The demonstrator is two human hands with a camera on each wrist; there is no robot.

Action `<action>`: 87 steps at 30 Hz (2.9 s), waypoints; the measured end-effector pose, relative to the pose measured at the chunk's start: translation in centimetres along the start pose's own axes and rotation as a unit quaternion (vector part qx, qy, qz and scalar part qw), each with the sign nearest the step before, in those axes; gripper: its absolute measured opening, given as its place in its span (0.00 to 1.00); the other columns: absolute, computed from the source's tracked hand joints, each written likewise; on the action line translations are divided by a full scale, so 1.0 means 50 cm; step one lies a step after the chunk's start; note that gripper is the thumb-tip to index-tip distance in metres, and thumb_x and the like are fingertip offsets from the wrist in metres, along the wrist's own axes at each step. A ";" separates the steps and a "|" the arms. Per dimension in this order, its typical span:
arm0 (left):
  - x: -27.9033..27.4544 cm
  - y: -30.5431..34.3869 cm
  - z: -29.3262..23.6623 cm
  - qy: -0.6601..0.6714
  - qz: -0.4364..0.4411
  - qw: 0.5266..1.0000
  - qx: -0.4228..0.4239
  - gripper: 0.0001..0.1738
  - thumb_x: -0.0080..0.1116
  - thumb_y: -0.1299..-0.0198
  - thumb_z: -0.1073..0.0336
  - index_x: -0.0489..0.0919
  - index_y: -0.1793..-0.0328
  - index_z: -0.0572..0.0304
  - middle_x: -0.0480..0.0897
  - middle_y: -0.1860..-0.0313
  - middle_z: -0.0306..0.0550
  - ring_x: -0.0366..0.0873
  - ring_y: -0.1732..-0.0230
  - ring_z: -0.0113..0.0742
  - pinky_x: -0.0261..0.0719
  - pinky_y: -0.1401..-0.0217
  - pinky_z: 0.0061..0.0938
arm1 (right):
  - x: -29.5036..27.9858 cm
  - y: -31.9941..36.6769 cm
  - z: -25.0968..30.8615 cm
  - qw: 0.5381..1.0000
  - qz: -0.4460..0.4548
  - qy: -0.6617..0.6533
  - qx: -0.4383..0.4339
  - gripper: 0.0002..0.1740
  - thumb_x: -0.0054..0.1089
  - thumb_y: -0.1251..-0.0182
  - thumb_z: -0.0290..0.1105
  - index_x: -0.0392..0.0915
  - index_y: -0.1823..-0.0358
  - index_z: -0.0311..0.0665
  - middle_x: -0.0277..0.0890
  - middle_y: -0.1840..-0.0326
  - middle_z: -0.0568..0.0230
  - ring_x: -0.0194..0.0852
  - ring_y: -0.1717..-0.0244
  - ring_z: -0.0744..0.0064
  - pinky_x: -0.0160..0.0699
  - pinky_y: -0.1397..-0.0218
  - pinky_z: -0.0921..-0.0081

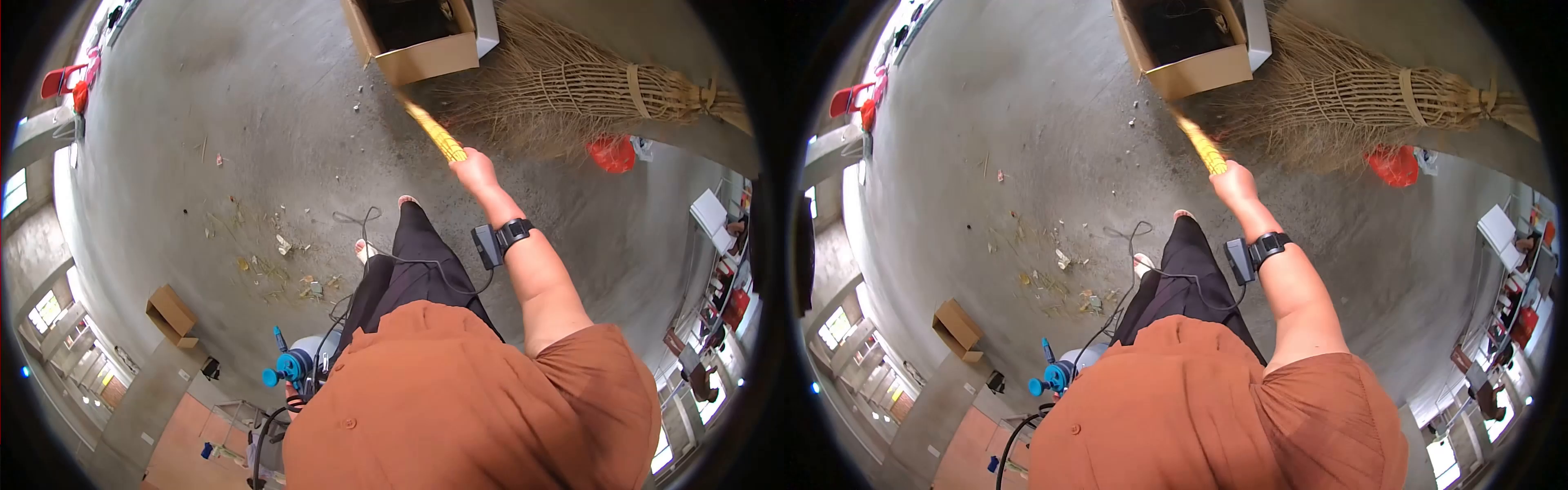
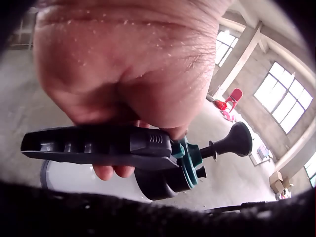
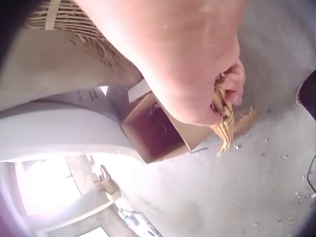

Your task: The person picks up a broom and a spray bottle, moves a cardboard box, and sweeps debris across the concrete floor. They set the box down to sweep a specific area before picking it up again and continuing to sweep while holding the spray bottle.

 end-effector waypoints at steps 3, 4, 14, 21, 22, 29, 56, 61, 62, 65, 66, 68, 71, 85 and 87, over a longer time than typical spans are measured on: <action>-0.005 0.022 0.022 0.017 -0.009 1.000 -0.001 0.26 0.46 0.31 0.58 0.58 0.28 0.48 0.76 0.65 0.44 0.76 0.69 0.31 0.76 0.66 0.26 | 0.020 -0.044 -0.044 0.992 -0.109 0.007 0.062 0.18 0.65 0.48 0.38 0.76 0.60 0.32 0.80 0.69 0.47 0.80 0.64 0.52 0.75 0.59 0.62; 0.000 0.026 0.029 0.023 -0.014 1.000 -0.001 0.26 0.46 0.31 0.58 0.58 0.28 0.48 0.76 0.65 0.44 0.76 0.69 0.31 0.76 0.66 0.26 | 0.026 -0.071 -0.037 0.988 -0.147 -0.002 0.050 0.16 0.64 0.46 0.36 0.76 0.63 0.31 0.79 0.73 0.52 0.79 0.72 0.59 0.76 0.67 0.64; -0.029 0.100 0.094 0.065 -0.044 0.997 -0.003 0.27 0.46 0.31 0.57 0.58 0.28 0.49 0.77 0.64 0.44 0.76 0.68 0.32 0.77 0.66 0.26 | 0.249 -0.130 0.225 0.937 0.173 -0.290 0.090 0.06 0.57 0.40 0.28 0.73 0.64 0.35 0.70 0.78 0.68 0.65 0.84 0.79 0.61 0.87 0.80; -0.007 0.104 0.101 0.103 -0.041 0.993 -0.036 0.27 0.46 0.31 0.57 0.57 0.28 0.49 0.77 0.63 0.45 0.76 0.68 0.32 0.77 0.65 0.26 | 0.216 -0.016 0.169 0.989 0.080 -0.110 -0.064 0.16 0.59 0.43 0.34 0.77 0.54 0.38 0.71 0.80 0.69 0.66 0.85 0.79 0.63 0.85 0.78; -0.018 0.107 0.099 0.108 -0.039 0.993 -0.040 0.27 0.46 0.31 0.57 0.57 0.28 0.49 0.77 0.63 0.45 0.76 0.68 0.32 0.77 0.65 0.26 | 0.207 -0.004 0.132 0.990 0.042 -0.121 -0.057 0.15 0.58 0.43 0.34 0.76 0.55 0.37 0.71 0.79 0.68 0.66 0.85 0.79 0.63 0.85 0.78; 0.006 0.071 0.103 0.138 -0.050 0.988 -0.056 0.27 0.46 0.31 0.57 0.57 0.28 0.49 0.77 0.62 0.45 0.76 0.68 0.32 0.77 0.65 0.27 | 0.195 0.091 -0.016 0.935 0.053 -0.292 0.195 0.10 0.54 0.39 0.31 0.71 0.58 0.36 0.70 0.77 0.67 0.63 0.84 0.80 0.61 0.88 0.80; -0.140 0.147 0.395 0.262 -0.110 0.957 -0.061 0.31 0.44 0.32 0.65 0.49 0.25 0.54 0.78 0.65 0.49 0.78 0.65 0.36 0.78 0.59 0.32 | 0.556 0.307 0.222 0.864 0.338 -0.356 0.109 0.14 0.52 0.36 0.33 0.69 0.52 0.36 0.71 0.70 0.62 0.67 0.79 0.76 0.71 0.80 0.79; -0.125 0.079 0.339 0.194 -0.007 0.981 -0.007 0.32 0.44 0.32 0.66 0.47 0.24 0.48 0.79 0.64 0.49 0.77 0.67 0.33 0.79 0.60 0.29 | 0.445 0.335 0.239 0.913 0.313 -0.260 -0.001 0.13 0.54 0.37 0.32 0.70 0.52 0.41 0.71 0.71 0.65 0.67 0.79 0.78 0.68 0.80 0.80; -0.130 0.065 0.334 0.138 -0.001 0.990 -0.005 0.33 0.46 0.33 0.66 0.47 0.24 0.49 0.79 0.64 0.48 0.76 0.68 0.31 0.78 0.61 0.27 | 0.415 0.333 0.225 0.918 0.300 -0.258 0.001 0.12 0.54 0.37 0.33 0.70 0.53 0.40 0.71 0.71 0.65 0.67 0.79 0.78 0.67 0.81 0.81; -0.124 0.010 0.266 0.059 0.021 0.998 0.014 0.36 0.48 0.35 0.66 0.47 0.24 0.50 0.80 0.64 0.48 0.74 0.68 0.28 0.74 0.64 0.24 | 0.318 0.345 0.172 0.926 0.261 -0.271 0.030 0.10 0.54 0.36 0.34 0.70 0.57 0.40 0.71 0.73 0.65 0.67 0.80 0.78 0.65 0.83 0.83; -0.120 -0.012 0.233 0.028 0.036 0.998 0.038 0.35 0.48 0.36 0.66 0.48 0.24 0.50 0.80 0.65 0.47 0.74 0.69 0.28 0.74 0.64 0.24 | 0.288 0.352 0.150 0.930 0.252 -0.264 0.039 0.08 0.54 0.36 0.34 0.70 0.59 0.40 0.71 0.74 0.65 0.67 0.80 0.78 0.64 0.83 0.84; -0.111 -0.062 0.196 -0.017 0.063 0.996 0.062 0.35 0.48 0.36 0.66 0.48 0.24 0.50 0.80 0.68 0.46 0.74 0.71 0.28 0.74 0.64 0.24 | 0.234 0.369 0.089 0.938 0.230 -0.252 0.063 0.08 0.53 0.35 0.35 0.70 0.59 0.40 0.71 0.74 0.65 0.67 0.81 0.77 0.64 0.84 0.83; -0.084 -0.141 0.131 -0.065 0.121 0.984 0.110 0.35 0.49 0.37 0.66 0.50 0.25 0.49 0.79 0.72 0.43 0.75 0.73 0.28 0.74 0.67 0.24 | 0.168 0.396 -0.024 0.948 0.196 -0.217 0.125 0.08 0.52 0.35 0.35 0.70 0.61 0.39 0.70 0.77 0.64 0.67 0.81 0.77 0.64 0.84 0.82; 0.055 -0.243 -0.139 -0.035 0.053 0.973 0.223 0.31 0.49 0.38 0.72 0.58 0.28 0.50 0.75 0.77 0.42 0.72 0.78 0.26 0.70 0.77 0.24 | -0.023 0.474 -0.343 0.971 0.101 -0.064 0.208 0.11 0.60 0.45 0.28 0.77 0.68 0.24 0.74 0.78 0.53 0.74 0.84 0.61 0.71 0.84 0.65; 0.059 -0.232 -0.151 -0.002 0.054 0.977 0.208 0.30 0.49 0.37 0.72 0.58 0.28 0.50 0.76 0.77 0.42 0.72 0.78 0.26 0.71 0.77 0.23 | -0.035 0.485 -0.330 0.974 0.094 -0.054 0.197 0.11 0.60 0.45 0.28 0.77 0.67 0.24 0.74 0.77 0.53 0.74 0.84 0.61 0.71 0.83 0.65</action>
Point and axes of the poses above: each hand's wrist, its own y-axis away from the middle knuckle, its own x-axis out of the palm, z = x × y, the point moved 10 cm from there along -y, towards the middle knuckle
